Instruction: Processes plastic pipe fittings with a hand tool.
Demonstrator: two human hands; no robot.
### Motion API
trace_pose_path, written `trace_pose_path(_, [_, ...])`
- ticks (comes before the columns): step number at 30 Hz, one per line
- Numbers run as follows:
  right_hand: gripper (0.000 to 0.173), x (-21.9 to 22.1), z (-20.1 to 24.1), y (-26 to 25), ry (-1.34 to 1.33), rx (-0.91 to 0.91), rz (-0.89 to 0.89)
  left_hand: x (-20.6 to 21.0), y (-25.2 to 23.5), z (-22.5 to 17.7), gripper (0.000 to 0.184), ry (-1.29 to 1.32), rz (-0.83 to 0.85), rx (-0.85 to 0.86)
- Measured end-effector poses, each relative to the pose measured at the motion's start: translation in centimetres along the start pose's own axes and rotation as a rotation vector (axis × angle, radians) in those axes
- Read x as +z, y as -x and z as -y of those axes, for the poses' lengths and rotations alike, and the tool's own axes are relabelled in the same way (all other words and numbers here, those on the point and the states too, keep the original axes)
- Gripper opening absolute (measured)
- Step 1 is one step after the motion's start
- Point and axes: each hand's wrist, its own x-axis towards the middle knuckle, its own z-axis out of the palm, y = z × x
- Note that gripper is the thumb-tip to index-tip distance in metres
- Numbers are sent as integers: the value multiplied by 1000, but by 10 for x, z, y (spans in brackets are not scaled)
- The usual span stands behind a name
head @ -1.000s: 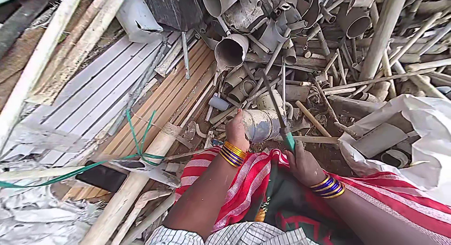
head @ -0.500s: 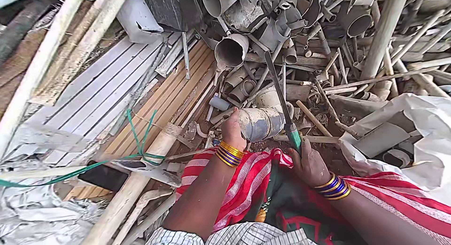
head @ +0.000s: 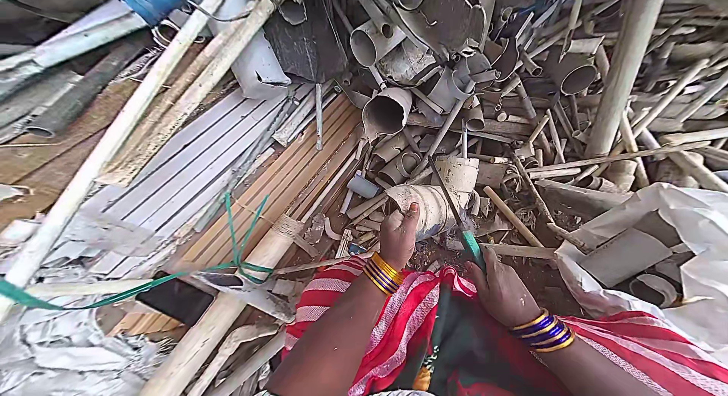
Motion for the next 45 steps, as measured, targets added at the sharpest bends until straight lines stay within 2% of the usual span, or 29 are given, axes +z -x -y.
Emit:
trace_pose_path(2, [51,7,-5,2,29,-336,-428,-4,1,6,21,-63,67,134])
trace_pose_path(3, [51,8,-5,1,27,-434,-523,-5,1,9,22,-116,90,181])
trace_pose_path(4, [51,9,-6,2,34,-463,-530,-6,2,11,24,-177,119,213])
trace_pose_path(5, [51,10,-6,4,58,-415,-448,-6,2,12,27,-251,149,243])
trace_pose_path(7, [50,-1,0,2,44,-121,-32,-7,3,13,32,-366,208,281])
trace_pose_path(8, [51,-3,0,-3,10,-68,-19,-7,3,13,34,-410,232,283])
trace_pose_path(9, [50,-2,-2,-5,-4,-124,-152,-7,4,11,37,-448,251,289])
trace_pose_path(11, [49,0,-4,-6,15,-351,-497,-9,7,10,42,-514,292,305])
trace_pose_path(12, [50,-1,-5,-5,25,-424,-569,-9,8,11,43,-540,320,325])
trace_pose_path(13, [50,0,-5,-2,47,-435,-551,-9,9,12,44,-571,340,360])
trace_pose_path(14, [49,1,-5,1,77,-377,-453,-8,10,14,44,-606,361,399])
trace_pose_path(16, [45,-10,3,-2,54,-64,-48,-7,10,13,43,-678,402,492])
trace_pose_path(17, [46,-12,1,-6,17,-17,-47,-7,10,13,42,-713,430,542])
trace_pose_path(18, [48,-13,-2,-8,-1,-68,-167,-9,9,13,41,-741,457,608])
trace_pose_path(20, [54,-9,-11,-10,-6,-289,-497,-11,8,15,40,-766,514,711])
trace_pose_path(21, [57,-7,-14,-10,-9,-349,-557,-11,9,14,40,-772,547,720])
trace_pose_path(22, [56,-7,-16,-6,9,-334,-503,-11,9,13,40,-781,580,699])
trace_pose_path(23, [51,-10,-13,-3,40,-226,-315,-10,9,9,41,-800,618,640])
trace_pose_path(24, [46,-20,-7,-5,37,-19,-5,-9,9,4,42,-824,661,540])
trace_pose_path(25, [42,-27,-5,-16,-11,176,209,-7,8,-2,43,-845,706,407])
trace_pose_path(26, [39,-27,-9,-25,-95,297,261,-5,7,-7,45,-859,739,285])
trace_pose_path(28, [37,-22,-19,-31,-243,342,113,-2,4,-14,47,-866,799,106])
trace_pose_path(30, [38,-20,-19,-30,-408,350,1,3,3,-19,47,-879,899,24])
trace_pose_path(32, [40,-12,-16,-27,-621,420,21,14,4,-28,47,-959,1055,-17])
trace_pose_path(35, [43,1,-7,-21,-889,645,89,33,15,-28,43,-1038,1246,35])
trace_pose_path(37, [42,6,-3,-18,-957,784,35,40,21,-25,40,-1064,1335,75])
trace_pose_path(40, [40,11,-6,-13,-1002,779,-6,46,25,-28,40,-1114,1428,113])
trace_pose_path(45, [33,17,-8,-13,-1051,718,-48,51,28,-32,35,-1207,1438,131])
